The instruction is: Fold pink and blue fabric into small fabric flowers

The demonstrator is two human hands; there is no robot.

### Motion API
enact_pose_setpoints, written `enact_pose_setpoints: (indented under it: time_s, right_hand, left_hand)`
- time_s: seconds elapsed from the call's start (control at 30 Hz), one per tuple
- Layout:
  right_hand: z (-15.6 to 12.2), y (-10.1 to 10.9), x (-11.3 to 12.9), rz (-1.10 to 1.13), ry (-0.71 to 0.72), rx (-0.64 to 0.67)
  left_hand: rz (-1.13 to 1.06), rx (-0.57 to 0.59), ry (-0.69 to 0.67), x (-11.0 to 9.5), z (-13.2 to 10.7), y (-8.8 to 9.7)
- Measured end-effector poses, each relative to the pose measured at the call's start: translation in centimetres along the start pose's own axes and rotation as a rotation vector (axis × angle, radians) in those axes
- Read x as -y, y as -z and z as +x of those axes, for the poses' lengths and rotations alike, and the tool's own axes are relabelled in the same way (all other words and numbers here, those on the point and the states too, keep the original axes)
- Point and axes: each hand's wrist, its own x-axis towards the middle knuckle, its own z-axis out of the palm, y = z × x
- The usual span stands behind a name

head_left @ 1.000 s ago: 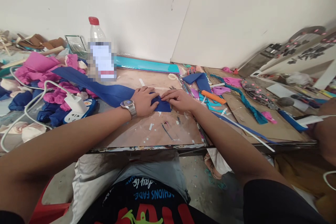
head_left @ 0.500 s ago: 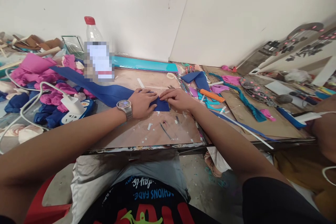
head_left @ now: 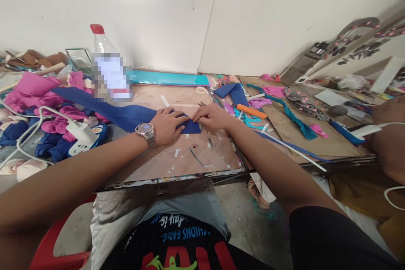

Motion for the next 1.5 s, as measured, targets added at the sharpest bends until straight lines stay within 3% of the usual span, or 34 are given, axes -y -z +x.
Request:
enact_pose_setpoints:
  time_s: [0.23, 0.43, 0.57, 0.7, 0.9, 1.0, 1.13, 1.33, 1.5]
  right_hand:
    - [-0.3, 1.0, 0.4, -0.050, -0.006, 0.038]
    - [-0.2, 0.6, 0.8, 0.029, 0.038, -0.056]
    - [-0.2, 0.3, 0.3, 0.026, -0.033, -0.015]
    - [-0.4, 0.6, -0.2, -0.024, -0.109, -0.069]
    - [-0.8, 0.8, -0.5, 0.068, -0.097, 0.052]
    - [-0.6, 0.5, -0.6, 0.050, -0.065, 0.045]
    - [-0.3, 0.1, -0.7, 0.012, -0.021, 0.015]
    - [-0.2, -0.1, -0.1, 0.040, -0.108, -0.053]
    - [-0.4, 0.3, 1.3, 0.146, 0.048, -0.094]
  left_hand:
    - [-0.015, 0.050, 0.023, -0.1, -0.1, -0.5]
    - [-0.059, 0.091, 0.027, -0.3, -0.3, -0.7]
    - [-0.091, 0.082, 0.026, -0.4, -0.3, -0.6]
    - [-0.125, 0.065, 0.032, -0.3, -0.3, -0.4]
    - [-0.146, 0.052, 0.044, -0.3, -0.3, -0.3]
    - [-0.161, 0.047, 0.048, -0.3, -0.3, -0.4]
    - [-0.178, 0.014, 0.050, 0.1, -0.2, -0.6]
    - [-0.219, -0.086, 0.091, 1.1, 0.4, -0.1]
    - [-0.278, -0.162, 0.127, 1.8, 0.9, 0.4]
